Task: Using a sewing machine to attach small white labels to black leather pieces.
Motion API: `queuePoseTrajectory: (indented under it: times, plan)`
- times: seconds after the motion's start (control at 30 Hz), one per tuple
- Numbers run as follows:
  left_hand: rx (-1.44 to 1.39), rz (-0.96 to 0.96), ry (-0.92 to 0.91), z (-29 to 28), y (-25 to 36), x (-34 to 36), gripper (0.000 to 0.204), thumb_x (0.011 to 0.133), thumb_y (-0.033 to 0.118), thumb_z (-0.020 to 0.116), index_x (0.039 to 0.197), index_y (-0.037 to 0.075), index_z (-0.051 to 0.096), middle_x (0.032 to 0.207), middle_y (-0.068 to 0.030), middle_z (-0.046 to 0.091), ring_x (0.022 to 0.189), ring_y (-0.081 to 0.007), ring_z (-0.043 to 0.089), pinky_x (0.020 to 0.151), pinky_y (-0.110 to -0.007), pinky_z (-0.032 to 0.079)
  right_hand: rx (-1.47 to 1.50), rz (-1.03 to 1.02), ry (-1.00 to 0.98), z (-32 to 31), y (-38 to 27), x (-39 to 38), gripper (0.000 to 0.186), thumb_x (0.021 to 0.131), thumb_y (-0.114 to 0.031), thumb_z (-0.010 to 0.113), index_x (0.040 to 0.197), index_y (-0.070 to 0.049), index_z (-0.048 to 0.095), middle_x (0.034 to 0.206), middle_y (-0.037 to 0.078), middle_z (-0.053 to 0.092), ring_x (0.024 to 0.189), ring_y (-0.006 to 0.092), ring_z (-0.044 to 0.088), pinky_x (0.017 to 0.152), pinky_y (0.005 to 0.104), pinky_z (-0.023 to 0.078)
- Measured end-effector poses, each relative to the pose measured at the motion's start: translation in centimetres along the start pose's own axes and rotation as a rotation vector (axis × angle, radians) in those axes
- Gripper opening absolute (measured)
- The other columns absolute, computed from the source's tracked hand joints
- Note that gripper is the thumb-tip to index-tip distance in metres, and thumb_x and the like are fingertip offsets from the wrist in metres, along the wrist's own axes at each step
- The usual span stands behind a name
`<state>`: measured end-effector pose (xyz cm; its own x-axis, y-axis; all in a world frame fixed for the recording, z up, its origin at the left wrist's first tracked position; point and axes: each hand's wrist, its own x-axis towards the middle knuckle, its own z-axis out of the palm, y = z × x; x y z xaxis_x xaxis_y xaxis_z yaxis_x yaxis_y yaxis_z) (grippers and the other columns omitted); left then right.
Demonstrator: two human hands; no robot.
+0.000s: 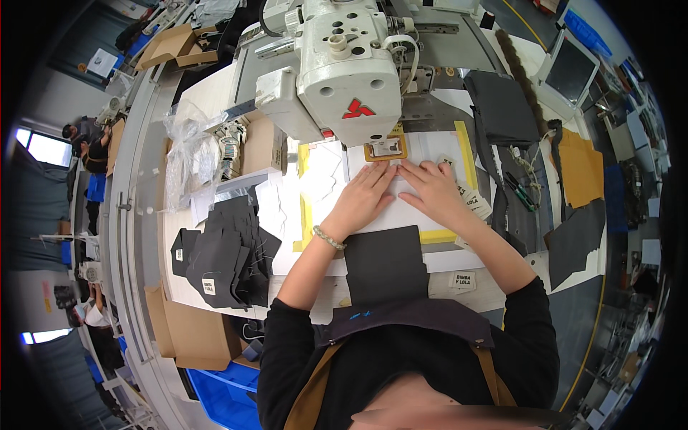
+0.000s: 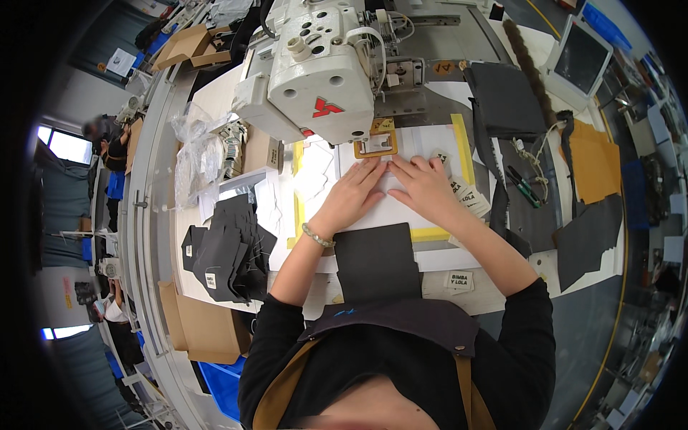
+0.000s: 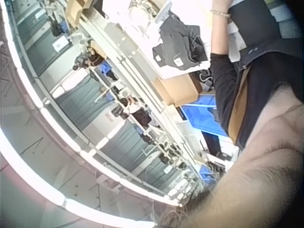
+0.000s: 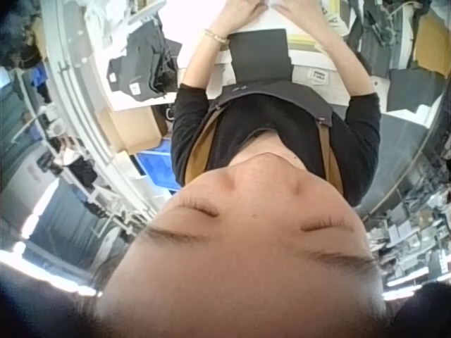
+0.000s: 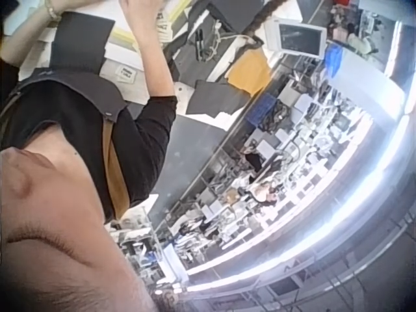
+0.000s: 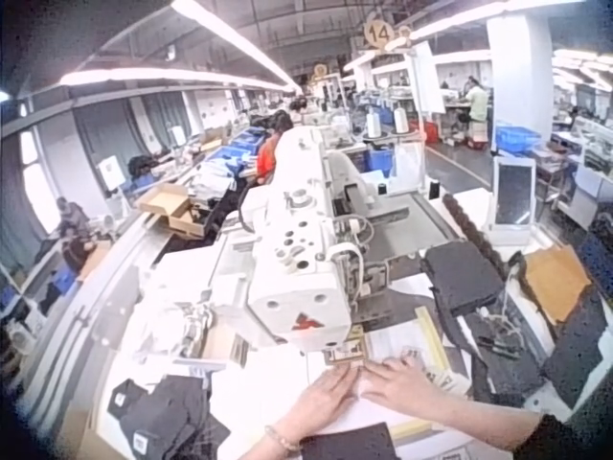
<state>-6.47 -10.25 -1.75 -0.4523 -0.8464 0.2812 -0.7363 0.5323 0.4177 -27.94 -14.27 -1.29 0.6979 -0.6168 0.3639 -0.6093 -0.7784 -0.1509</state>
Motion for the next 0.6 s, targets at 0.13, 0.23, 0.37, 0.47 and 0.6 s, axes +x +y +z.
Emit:
queuePoseTrajectory:
  times: [0.13, 0.23, 0.37, 0.47, 0.6]
  plan:
    - [0.156, -0.112, 0.046, 0.0, 0.9, -0.4, 0.061, 0.088, 0.026, 0.065, 0.140, 0.004, 0.043, 0.138, -0.0201, 0.046, 0.130, -0.0383, 0.043, 0.109, -0.047, 0.036, -0.004, 0.012, -0.006, 0.0, -0.2, 0.0, 0.051, 0.086, -0.037, 0.065, 0.125, -0.006, 0.059, 0.133, 0.001, 0.055, 0.106, 0.0193, 0.050, 0.088, 0.0382, 0.035]
    - [0.199, -0.150, 0.037, -0.6, 1.6, -0.7, 0.061, 0.087, 0.029, 0.065, 0.139, 0.005, 0.044, 0.137, -0.0200, 0.047, 0.130, -0.0381, 0.044, 0.108, -0.048, 0.037, -0.068, -0.002, 0.020, 0.7, 0.1, 0.0, 0.051, 0.087, -0.037, 0.063, 0.129, -0.008, 0.056, 0.132, 0.000, 0.055, 0.111, 0.0213, 0.049, 0.091, 0.0420, 0.035]
    - [0.151, -0.112, 0.036, -0.7, 1.8, -0.5, 0.059, 0.087, 0.031, 0.066, 0.136, 0.005, 0.047, 0.135, -0.0194, 0.049, 0.128, -0.0362, 0.046, 0.107, -0.048, 0.038, -0.074, 0.002, -0.030, 1.2, 0.6, 0.4, 0.052, 0.088, -0.038, 0.062, 0.133, -0.011, 0.054, 0.131, 0.000, 0.056, 0.118, 0.0235, 0.046, 0.095, 0.0466, 0.034]
    - [0.144, -0.079, 0.059, -0.4, 1.9, 0.0, 0.060, 0.085, 0.033, 0.067, 0.134, 0.003, 0.048, 0.135, -0.0205, 0.050, 0.126, -0.0355, 0.048, 0.107, -0.047, 0.037, -0.079, -0.013, -0.056, 1.5, 1.0, 0.4, 0.052, 0.089, -0.037, 0.062, 0.133, -0.012, 0.053, 0.132, 0.000, 0.055, 0.121, 0.0239, 0.045, 0.096, 0.0482, 0.034]
    - [0.130, -0.100, 0.038, 0.2, 1.6, 0.2, 0.065, 0.085, 0.036, 0.067, 0.136, 0.002, 0.045, 0.135, -0.0210, 0.049, 0.125, -0.0354, 0.048, 0.108, -0.047, 0.037, -0.067, -0.002, -0.101, 1.3, 1.0, 0.5, 0.050, 0.089, -0.037, 0.061, 0.130, -0.011, 0.054, 0.135, 0.001, 0.053, 0.124, 0.0243, 0.044, 0.099, 0.0502, 0.033]
